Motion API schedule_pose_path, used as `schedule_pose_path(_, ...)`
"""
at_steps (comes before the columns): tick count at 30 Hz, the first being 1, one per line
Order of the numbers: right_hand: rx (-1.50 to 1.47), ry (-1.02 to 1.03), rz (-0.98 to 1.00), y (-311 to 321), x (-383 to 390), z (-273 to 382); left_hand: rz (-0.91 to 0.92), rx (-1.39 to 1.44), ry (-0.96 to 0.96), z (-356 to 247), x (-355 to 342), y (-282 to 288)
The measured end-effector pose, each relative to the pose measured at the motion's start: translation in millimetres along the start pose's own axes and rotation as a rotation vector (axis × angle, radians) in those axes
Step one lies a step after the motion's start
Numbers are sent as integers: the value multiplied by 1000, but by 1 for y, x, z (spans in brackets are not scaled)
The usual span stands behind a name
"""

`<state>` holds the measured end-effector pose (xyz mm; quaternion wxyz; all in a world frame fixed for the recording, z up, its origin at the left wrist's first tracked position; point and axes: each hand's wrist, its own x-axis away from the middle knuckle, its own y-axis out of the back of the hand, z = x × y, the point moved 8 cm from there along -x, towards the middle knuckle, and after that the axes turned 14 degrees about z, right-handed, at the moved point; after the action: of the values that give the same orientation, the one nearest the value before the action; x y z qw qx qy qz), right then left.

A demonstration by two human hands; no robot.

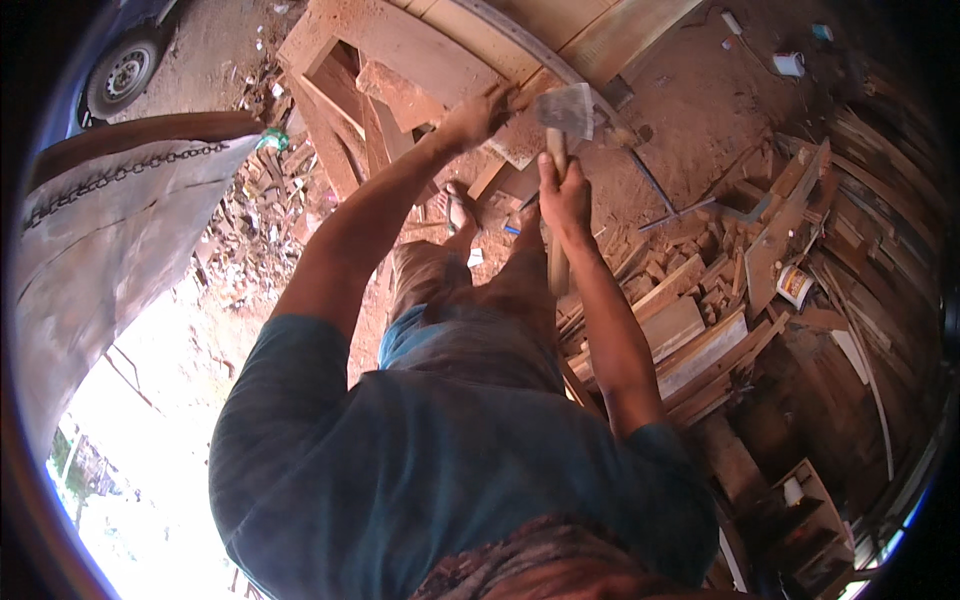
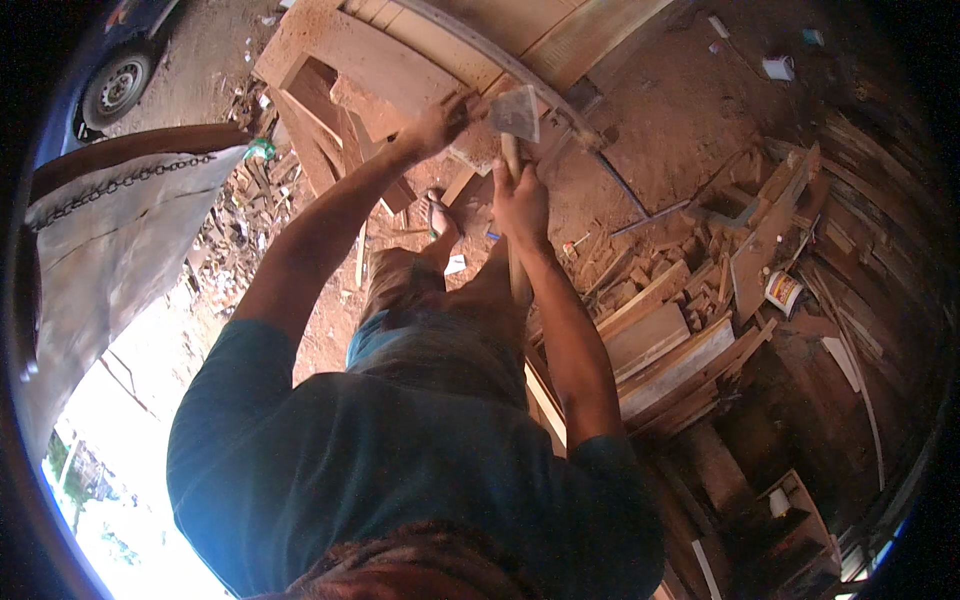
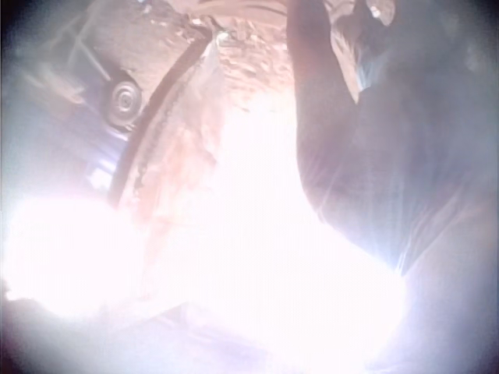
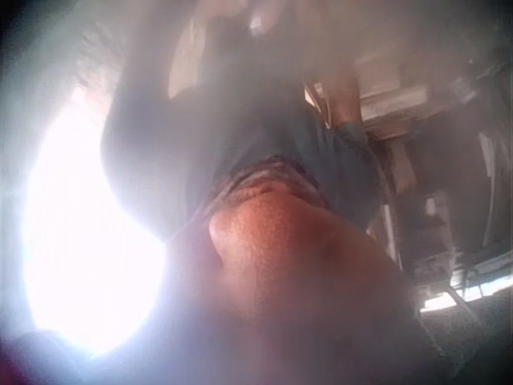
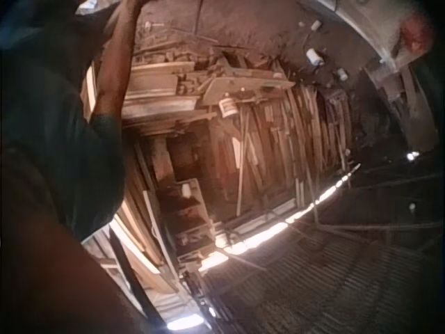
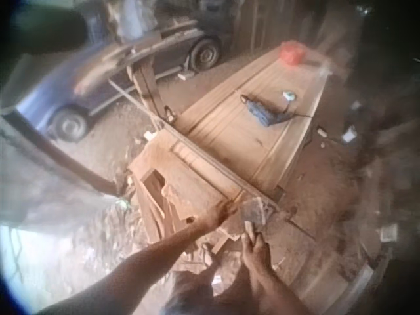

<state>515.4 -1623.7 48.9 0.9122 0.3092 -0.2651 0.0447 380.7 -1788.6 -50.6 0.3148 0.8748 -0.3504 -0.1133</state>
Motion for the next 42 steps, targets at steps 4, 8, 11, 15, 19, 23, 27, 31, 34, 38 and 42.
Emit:
schedule_pose_path(4,-7,252,-167,18,30,17,-459,330,703,8,51,54)
schedule_pose_path(8,178,330,-19,1,0,10,-666,632,1159,39,103,-7)
schedule_pose_path(11,291,108,133,-18,-47,-33,-285,1094,1156,37,93,-82)
schedule_pose_path(15,108,285,-110,15,-26,5,-287,1363,877,37,77,-91)
schedule_pose_path(19,99,349,-3,8,-11,-3,-265,1327,881,43,80,-94)
schedule_pose_path(23,241,218,107,-10,-33,-18,-286,1261,936,37,81,-90)
schedule_pose_path(27,107,234,77,-10,-37,-9,-250,1243,992,50,82,-95)
schedule_pose_path(31,172,326,77,-7,-21,0,-254,1229,991,37,81,-86)
schedule_pose_path(34,339,35,227,-22,-55,-30,-217,1185,1011,33,81,-84)
schedule_pose_path(38,163,272,-3,-3,-48,2,-279,1161,985,46,82,-91)
schedule_pose_path(42,181,289,83,-3,-34,-2,-253,1202,964,41,85,-100)
